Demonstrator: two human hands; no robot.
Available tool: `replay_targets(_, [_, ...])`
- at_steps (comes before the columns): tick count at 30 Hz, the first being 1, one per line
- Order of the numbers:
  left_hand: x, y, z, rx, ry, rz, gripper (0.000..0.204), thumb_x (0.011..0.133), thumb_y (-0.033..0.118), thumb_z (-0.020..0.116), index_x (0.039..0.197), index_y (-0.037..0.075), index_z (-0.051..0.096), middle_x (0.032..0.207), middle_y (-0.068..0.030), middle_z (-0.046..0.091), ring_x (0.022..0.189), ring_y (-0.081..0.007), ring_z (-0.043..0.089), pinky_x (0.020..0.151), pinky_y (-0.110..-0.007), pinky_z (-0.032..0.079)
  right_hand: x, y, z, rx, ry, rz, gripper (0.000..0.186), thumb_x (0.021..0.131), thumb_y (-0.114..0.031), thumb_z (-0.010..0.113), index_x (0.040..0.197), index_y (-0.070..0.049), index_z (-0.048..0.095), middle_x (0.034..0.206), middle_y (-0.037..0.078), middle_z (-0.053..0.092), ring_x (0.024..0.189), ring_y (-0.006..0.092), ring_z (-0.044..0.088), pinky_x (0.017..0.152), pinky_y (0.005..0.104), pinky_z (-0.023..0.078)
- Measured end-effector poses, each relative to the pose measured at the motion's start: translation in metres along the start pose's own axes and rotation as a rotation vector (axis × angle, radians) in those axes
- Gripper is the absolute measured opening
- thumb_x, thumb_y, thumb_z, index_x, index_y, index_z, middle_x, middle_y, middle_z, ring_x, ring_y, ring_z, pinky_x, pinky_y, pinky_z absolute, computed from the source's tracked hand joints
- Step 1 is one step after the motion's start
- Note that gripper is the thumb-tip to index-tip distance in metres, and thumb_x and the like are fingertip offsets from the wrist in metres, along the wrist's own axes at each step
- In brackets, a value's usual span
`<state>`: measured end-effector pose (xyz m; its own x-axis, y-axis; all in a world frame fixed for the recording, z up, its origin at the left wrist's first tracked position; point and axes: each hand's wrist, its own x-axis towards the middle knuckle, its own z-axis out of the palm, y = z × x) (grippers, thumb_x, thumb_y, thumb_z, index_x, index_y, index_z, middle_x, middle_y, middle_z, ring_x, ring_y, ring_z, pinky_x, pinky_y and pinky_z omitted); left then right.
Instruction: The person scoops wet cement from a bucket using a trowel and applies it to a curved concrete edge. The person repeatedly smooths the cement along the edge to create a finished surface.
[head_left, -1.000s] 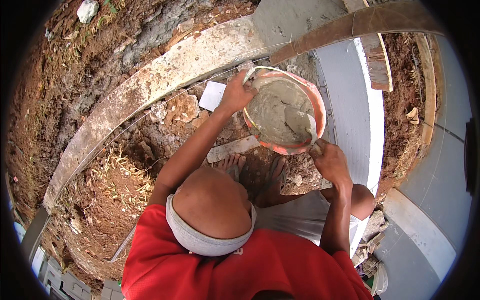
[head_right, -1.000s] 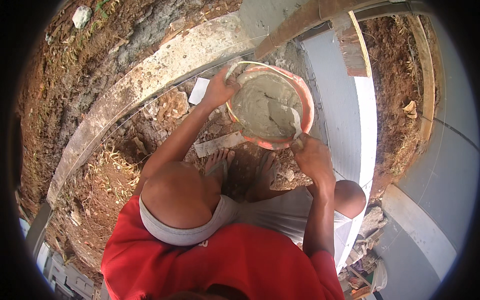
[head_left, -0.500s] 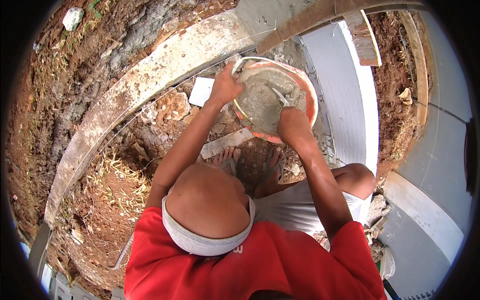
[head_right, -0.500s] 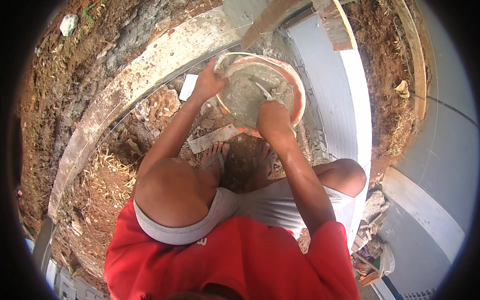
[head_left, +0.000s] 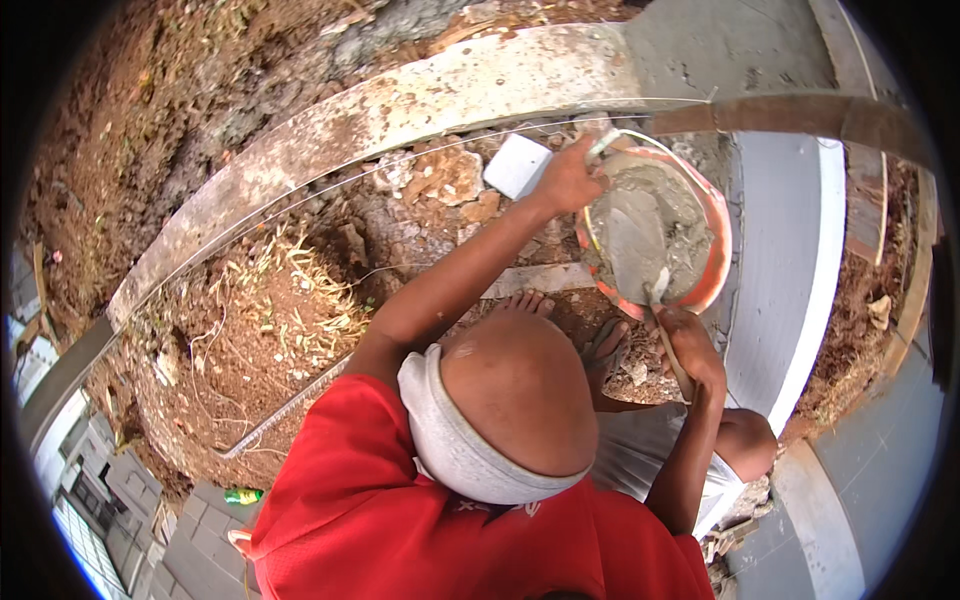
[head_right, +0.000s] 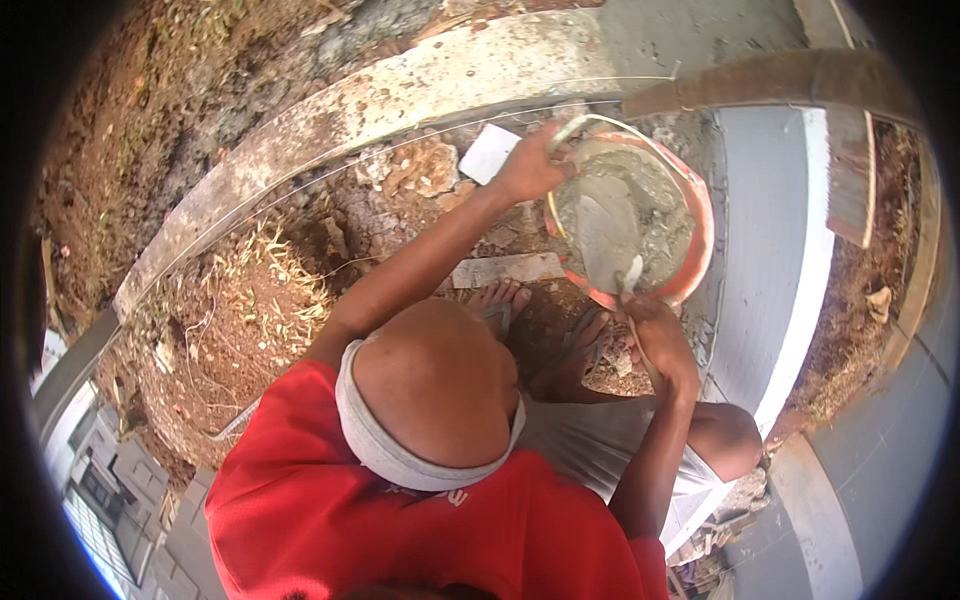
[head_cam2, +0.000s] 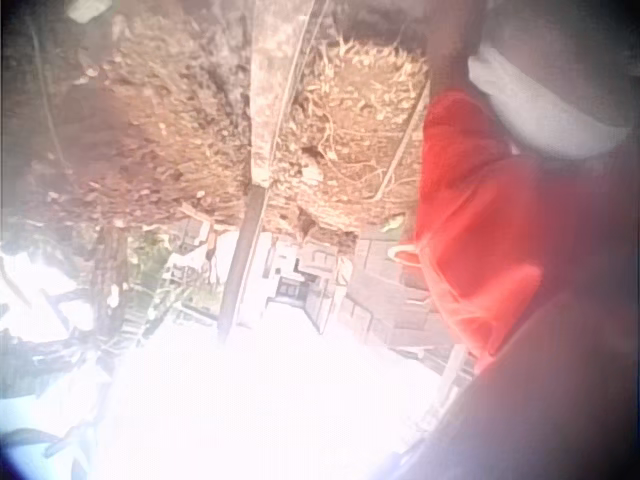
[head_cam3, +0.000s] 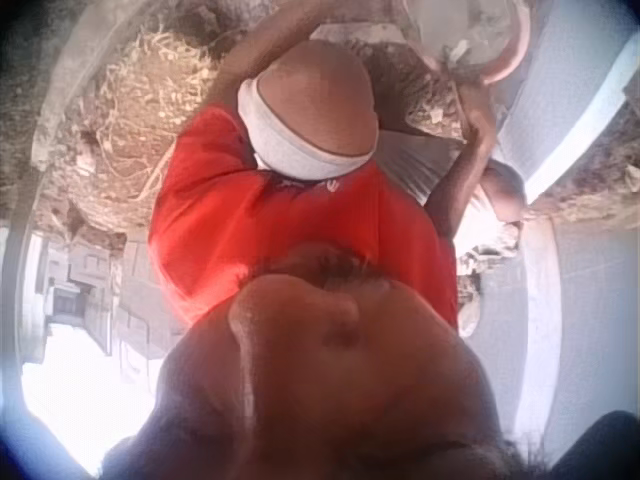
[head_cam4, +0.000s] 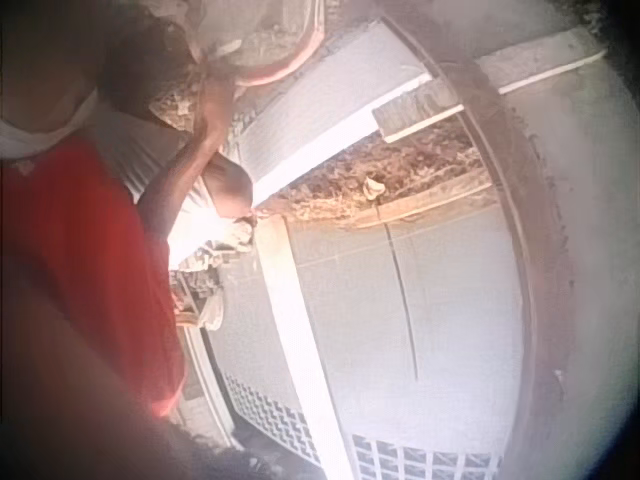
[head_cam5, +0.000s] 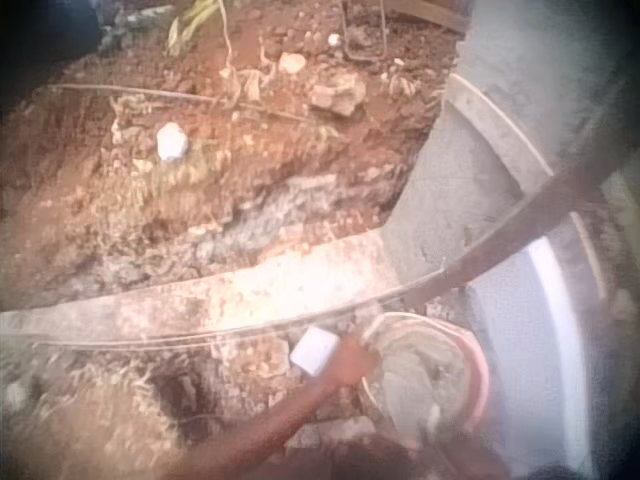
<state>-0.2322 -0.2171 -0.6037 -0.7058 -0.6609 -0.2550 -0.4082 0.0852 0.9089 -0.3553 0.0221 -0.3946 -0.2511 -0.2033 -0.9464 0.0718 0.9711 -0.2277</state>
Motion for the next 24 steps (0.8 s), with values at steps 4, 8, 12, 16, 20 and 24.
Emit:
replay_targets(4, [-0.02, 0.004, 0.007, -0.076, 0.031, -0.037, 0.075, 0.082, 0.027, 0.081, 0.144, -0.002, 0.05, 0.127, -0.0314, 0.067, 0.12, -0.0479, 0.065, 0.102, -0.049, 0.052, -0.042, 0.031, -0.032, -0.237, 0.29, -0.007, 0.036, 0.107, -0.036, 0.059, 0.103, -0.001, 0.069, 0.068, 0.004, 0.056, 0.051, 0.0128, 0.055, 0.048, 0.0311, 0.042])
replay_targets(8, [-0.036, -0.004, 0.02, -0.21, 0.028, -0.074, 0.07, 0.081, 0.026, 0.081, 0.138, -0.001, 0.053, 0.124, -0.0308, 0.066, 0.118, -0.0493, 0.064, 0.101, -0.05, 0.052, -0.018, 0.048, -0.064, -0.684, 0.522, -0.232, 0.035, 0.108, -0.028, 0.055, 0.117, 0.003, 0.068, 0.08, 0.023, 0.066, 0.071, 0.0442, 0.06, 0.07, 0.0528, 0.046])
replay_targets(12, [-0.036, -0.007, 0.036, -0.063, 0.031, -0.044, 0.067, 0.08, 0.03, 0.082, 0.131, -0.004, 0.054, 0.124, -0.0318, 0.066, 0.117, -0.0497, 0.064, 0.099, -0.052, 0.052, 0.061, 0.04, -0.033, -0.538, 0.309, -0.301, 0.043, 0.11, -0.034, 0.053, 0.128, 0.003, 0.067, 0.076, 0.02, 0.065, 0.065, 0.0388, 0.061, 0.063, 0.048, 0.047])
replay_targets(16, [-0.035, 0.003, 0.019, -0.071, -0.063, -0.05, 0.068, 0.081, 0.034, 0.082, 0.128, -0.007, 0.054, 0.12, -0.0326, 0.068, 0.115, -0.05, 0.065, 0.099, -0.053, 0.052, 0.065, 0.008, 0.006, -0.218, 0.181, -0.121, 0.049, 0.111, -0.04, 0.051, 0.13, 0.002, 0.067, 0.069, 0.007, 0.057, 0.053, 0.0179, 0.055, 0.049, 0.0333, 0.042])
replay_targets(20, [-0.038, 0.007, 0.014, -0.075, -0.073, -0.066, 0.07, 0.084, 0.039, 0.082, 0.128, -0.008, 0.055, 0.114, -0.0328, 0.069, 0.112, -0.0499, 0.066, 0.1, -0.055, 0.051, 0.038, 0.008, 0.009, -0.094, 0.147, -0.016, 0.049, 0.111, -0.043, 0.05, 0.126, -0.001, 0.069, 0.067, 0.003, 0.055, 0.05, 0.0145, 0.053, 0.046, 0.03, 0.041])
replay_targets(24, [-0.037, 0.011, 0.013, -0.028, -0.06, -0.083, 0.068, 0.087, 0.043, 0.08, 0.132, -0.002, 0.057, 0.116, -0.0304, 0.07, 0.111, -0.0487, 0.067, 0.099, -0.055, 0.051, 0.078, 0.016, 0.01, 0.06, 0.086, -0.095, 0.044, 0.112, -0.043, 0.05, 0.108, -0.004, 0.069, 0.067, 0.003, 0.055, 0.049, 0.0137, 0.052, 0.045, 0.0294, 0.041])
